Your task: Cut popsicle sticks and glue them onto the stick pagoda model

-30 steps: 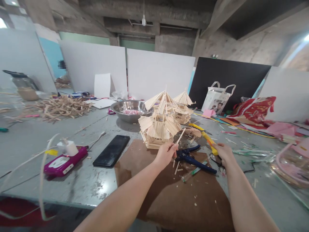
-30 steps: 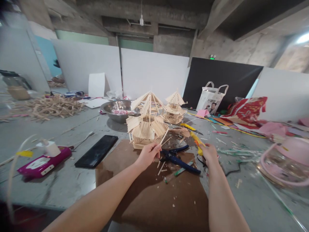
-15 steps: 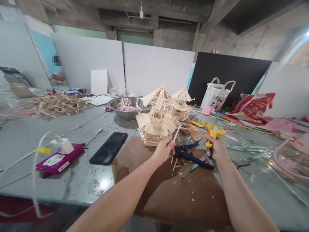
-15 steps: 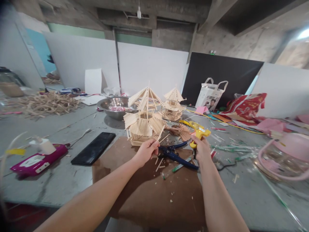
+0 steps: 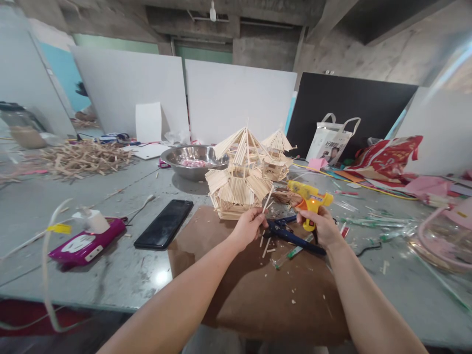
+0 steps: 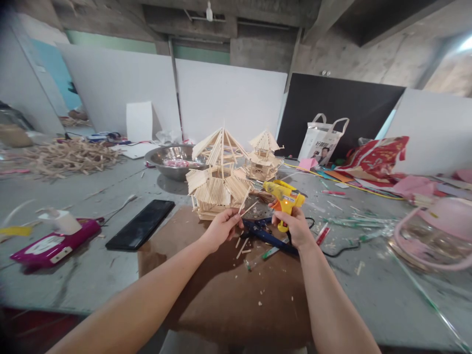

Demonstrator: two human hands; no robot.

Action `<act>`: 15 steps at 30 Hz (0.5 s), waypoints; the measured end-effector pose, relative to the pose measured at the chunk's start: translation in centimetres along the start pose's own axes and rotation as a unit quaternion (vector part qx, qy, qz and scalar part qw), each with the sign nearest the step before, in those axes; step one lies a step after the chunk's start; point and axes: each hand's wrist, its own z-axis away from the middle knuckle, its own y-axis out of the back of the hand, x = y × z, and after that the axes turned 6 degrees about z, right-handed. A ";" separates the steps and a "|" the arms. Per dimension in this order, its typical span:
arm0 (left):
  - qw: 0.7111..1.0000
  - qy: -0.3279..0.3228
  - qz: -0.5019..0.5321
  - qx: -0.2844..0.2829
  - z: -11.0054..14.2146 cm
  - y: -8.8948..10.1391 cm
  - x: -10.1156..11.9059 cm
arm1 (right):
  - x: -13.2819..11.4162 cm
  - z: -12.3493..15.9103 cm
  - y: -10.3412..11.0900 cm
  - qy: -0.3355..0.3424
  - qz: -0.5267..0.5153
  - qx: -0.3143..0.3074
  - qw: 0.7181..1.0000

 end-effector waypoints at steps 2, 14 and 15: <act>1.000 0.002 0.001 0.000 0.0 0.0 0.1 | -0.3 0.2 -0.2 0.003 0.013 -0.030 0.999; 1.000 0.013 -0.010 0.010 -0.1 0.1 0.1 | 1.1 0.4 -0.6 -0.047 0.094 -0.055 0.993; 1.000 0.014 -0.010 0.014 -0.1 0.1 0.0 | 1.2 0.4 -0.6 -0.045 0.096 -0.061 0.992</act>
